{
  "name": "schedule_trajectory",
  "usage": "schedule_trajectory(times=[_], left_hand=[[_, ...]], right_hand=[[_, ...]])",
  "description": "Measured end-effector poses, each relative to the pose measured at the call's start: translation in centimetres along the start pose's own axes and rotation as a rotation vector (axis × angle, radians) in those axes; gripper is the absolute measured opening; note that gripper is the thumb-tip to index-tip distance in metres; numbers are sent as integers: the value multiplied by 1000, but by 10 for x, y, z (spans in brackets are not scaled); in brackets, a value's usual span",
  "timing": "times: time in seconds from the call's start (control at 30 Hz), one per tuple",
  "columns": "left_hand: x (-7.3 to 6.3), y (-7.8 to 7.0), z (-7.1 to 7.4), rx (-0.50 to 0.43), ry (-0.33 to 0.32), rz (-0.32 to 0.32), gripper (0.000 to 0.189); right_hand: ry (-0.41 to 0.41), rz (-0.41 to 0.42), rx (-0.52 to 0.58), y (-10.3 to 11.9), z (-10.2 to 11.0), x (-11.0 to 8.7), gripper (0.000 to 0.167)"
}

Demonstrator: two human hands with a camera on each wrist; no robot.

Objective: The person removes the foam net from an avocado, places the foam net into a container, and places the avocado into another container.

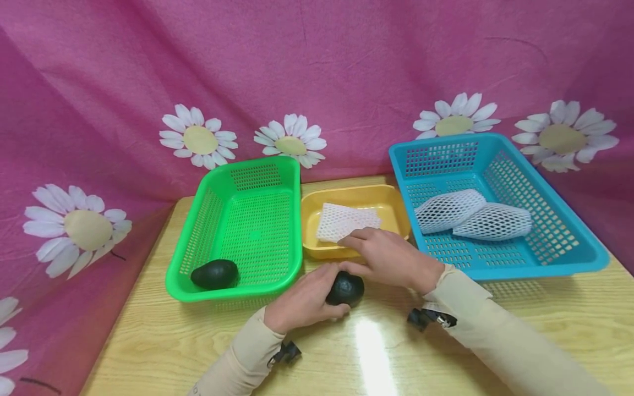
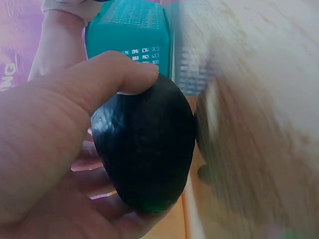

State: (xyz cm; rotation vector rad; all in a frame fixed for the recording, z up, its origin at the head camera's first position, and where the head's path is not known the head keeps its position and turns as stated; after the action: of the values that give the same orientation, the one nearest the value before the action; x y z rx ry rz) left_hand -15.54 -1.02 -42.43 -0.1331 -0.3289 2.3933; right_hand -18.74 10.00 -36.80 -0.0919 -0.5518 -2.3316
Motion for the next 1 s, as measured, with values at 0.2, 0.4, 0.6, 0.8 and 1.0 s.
schedule_trajectory(times=[0.2, 0.4, 0.6, 0.8, 1.0], left_hand=[[0, 0, 1, 15, -18, -16, 58], [-2, -1, 4, 39, -52, -37, 57], [-3, -2, 7, 40, -76, -61, 57], [-5, -7, 12, 61, -87, -83, 56], [-9, -13, 21, 73, -137, -96, 57]], right_hand=[[-50, -37, 40, -2, -5, -9, 47], [-142, -7, 62, 1, -4, -16, 47], [-173, 32, 84, 6, -3, -23, 45], [-184, 24, 115, 4, -1, -27, 46], [-198, 31, 137, 3, 0, -29, 47]])
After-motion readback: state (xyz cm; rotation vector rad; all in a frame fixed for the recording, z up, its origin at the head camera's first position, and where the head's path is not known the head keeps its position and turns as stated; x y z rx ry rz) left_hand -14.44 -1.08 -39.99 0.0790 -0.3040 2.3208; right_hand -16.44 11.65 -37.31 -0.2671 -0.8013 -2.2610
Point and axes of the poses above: each hand's wrist, its own x-axis towards the middle knuckle, its own z-axis out of the back of the hand, y = z × x, the point moved 8 cm from there along x, towards the middle knuckle, and after that the axes turned 9 degrees about x, right-handed, at the moved point
